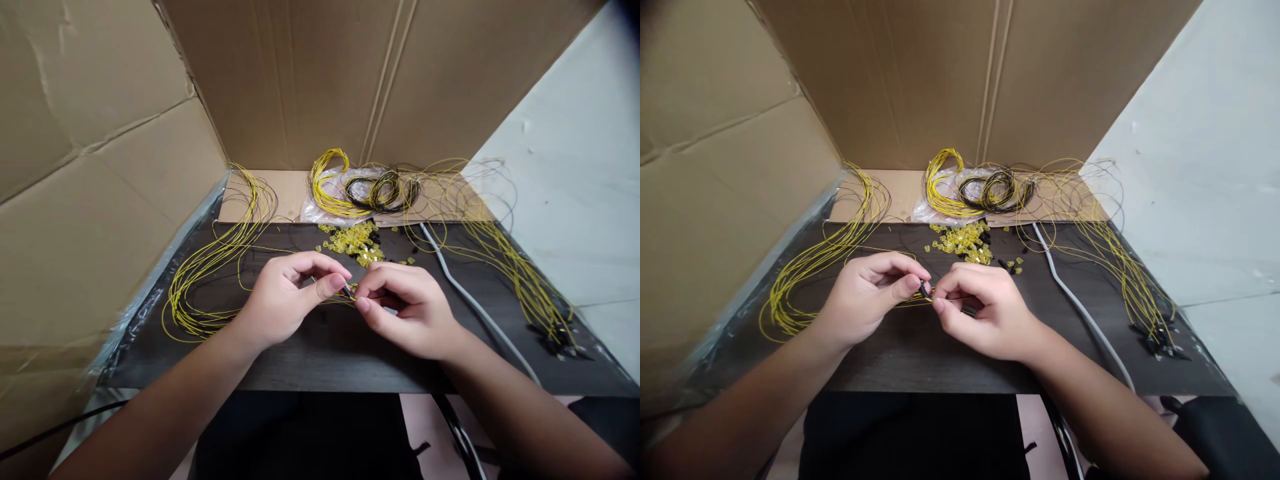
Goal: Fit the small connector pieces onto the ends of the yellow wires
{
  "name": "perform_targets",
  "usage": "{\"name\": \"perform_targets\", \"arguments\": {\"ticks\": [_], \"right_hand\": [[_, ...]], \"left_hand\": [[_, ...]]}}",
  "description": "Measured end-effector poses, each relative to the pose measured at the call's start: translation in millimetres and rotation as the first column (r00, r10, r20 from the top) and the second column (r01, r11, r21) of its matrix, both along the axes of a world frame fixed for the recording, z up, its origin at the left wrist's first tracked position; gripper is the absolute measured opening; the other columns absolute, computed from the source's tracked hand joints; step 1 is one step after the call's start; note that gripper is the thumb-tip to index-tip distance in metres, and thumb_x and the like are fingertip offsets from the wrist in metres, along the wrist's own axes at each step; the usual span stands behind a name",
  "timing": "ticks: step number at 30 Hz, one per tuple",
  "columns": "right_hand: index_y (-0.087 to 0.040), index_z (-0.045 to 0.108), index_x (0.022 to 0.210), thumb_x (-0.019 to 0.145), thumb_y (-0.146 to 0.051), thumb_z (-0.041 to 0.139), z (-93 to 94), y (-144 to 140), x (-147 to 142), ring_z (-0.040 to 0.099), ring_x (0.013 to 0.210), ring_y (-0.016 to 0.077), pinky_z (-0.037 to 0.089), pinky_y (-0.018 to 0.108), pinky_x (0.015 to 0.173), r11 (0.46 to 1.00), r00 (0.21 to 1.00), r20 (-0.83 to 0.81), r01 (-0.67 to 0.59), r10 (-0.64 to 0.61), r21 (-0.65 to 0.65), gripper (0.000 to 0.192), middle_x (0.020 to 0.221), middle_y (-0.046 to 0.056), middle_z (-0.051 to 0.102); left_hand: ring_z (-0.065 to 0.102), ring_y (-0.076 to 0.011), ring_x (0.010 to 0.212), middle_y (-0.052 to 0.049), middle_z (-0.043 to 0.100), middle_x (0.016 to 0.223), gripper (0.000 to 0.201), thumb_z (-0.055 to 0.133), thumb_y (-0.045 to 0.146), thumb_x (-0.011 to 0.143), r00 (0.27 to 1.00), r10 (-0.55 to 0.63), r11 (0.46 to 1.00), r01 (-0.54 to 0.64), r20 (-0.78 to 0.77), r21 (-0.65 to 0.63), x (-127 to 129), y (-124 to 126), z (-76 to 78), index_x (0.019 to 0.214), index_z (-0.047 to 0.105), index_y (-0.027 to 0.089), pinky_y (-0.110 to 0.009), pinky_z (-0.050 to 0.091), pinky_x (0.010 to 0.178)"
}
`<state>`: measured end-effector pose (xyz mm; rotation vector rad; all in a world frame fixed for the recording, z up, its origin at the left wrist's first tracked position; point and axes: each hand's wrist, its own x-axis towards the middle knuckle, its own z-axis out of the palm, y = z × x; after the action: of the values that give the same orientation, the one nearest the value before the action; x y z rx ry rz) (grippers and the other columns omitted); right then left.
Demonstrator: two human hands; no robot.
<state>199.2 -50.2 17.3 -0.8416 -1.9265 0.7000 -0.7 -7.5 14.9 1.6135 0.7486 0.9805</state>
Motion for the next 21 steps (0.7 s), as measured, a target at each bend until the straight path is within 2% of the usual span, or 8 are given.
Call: {"name": "perform_targets", "arguments": {"ticks": [14,21], "right_hand": [[-0.016,0.059,0.081,0.086,-0.012,0.061,0.1,0.6,-0.1,0.046,0.058,0.0069,0.036,0.021,0.054,0.999,0.999,-0.046,-0.029,0.028,-0.026,0.007,0.07,-0.001,0.055],[-0.015,0.06,0.082,0.085,-0.011,0.062,-0.3,0.4,1.1,0.046,0.059,0.007,0.036,0.022,0.055,0.999,0.998,-0.054,-0.039,0.039,-0.015,0.006,0.071,-0.001,0.056]], "left_hand": [[0.065,-0.0105,0.07,-0.005,0.074,0.084,0.017,0.075,0.032,0.083,0.995,-0.053,0.989,0.063,0.08,-0.135,0.8,1.6,-0.2,0.088,0.074,0.016,-0.018,0.052,0.065],[0.063,-0.0077,0.067,-0.002,0.073,0.08,0.013,0.075,0.029,0.084,0.988,-0.068,0.98,0.092,0.136,-0.175,1.3,0.7,-0.6,0.087,0.073,0.017,-0.016,0.05,0.063]]}}
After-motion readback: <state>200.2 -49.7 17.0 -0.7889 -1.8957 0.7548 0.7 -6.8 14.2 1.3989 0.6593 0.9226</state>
